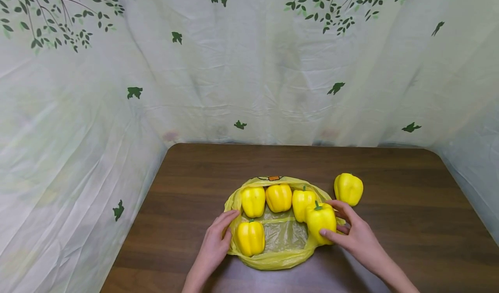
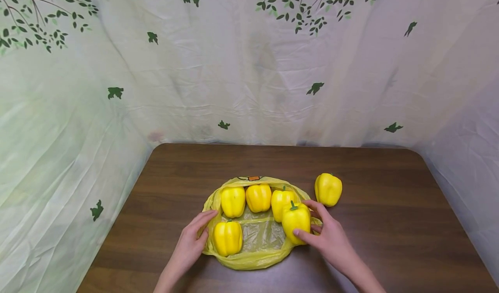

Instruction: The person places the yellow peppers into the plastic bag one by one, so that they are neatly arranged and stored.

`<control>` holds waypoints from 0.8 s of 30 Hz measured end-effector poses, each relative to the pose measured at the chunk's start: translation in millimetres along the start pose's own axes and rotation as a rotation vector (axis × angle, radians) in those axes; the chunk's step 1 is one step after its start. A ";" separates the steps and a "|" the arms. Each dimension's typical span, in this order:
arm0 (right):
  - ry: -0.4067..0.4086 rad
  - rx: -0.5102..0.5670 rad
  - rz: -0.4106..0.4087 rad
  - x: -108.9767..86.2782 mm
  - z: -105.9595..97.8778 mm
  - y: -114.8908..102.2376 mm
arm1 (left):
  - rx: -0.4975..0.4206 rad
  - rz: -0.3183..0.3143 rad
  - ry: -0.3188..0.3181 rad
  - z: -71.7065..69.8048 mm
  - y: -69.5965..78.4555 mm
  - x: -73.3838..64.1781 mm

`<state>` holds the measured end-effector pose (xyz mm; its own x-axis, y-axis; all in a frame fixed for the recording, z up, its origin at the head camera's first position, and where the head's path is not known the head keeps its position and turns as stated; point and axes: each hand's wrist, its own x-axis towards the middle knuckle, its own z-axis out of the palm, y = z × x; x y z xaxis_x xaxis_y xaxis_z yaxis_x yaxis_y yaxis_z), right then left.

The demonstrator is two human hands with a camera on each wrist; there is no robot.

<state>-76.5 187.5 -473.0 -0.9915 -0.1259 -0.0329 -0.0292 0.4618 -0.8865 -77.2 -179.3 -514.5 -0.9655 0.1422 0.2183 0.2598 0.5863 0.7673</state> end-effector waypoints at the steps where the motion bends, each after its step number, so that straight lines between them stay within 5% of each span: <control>1: -0.005 0.006 -0.005 0.3 1.3 -0.1 | 0.001 -0.002 0.000 -0.1 -0.1 -0.1; 24: -0.087 0.185 0.028 4.2 33.4 -8.1 | -0.003 0.012 0.011 0.4 0.7 0.1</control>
<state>-76.2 153.9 -481.4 -0.9768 -0.1940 -0.0910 0.0297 0.2981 -0.9541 -77.2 -178.5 -514.2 -0.9621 0.1404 0.2336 0.2711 0.5824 0.7664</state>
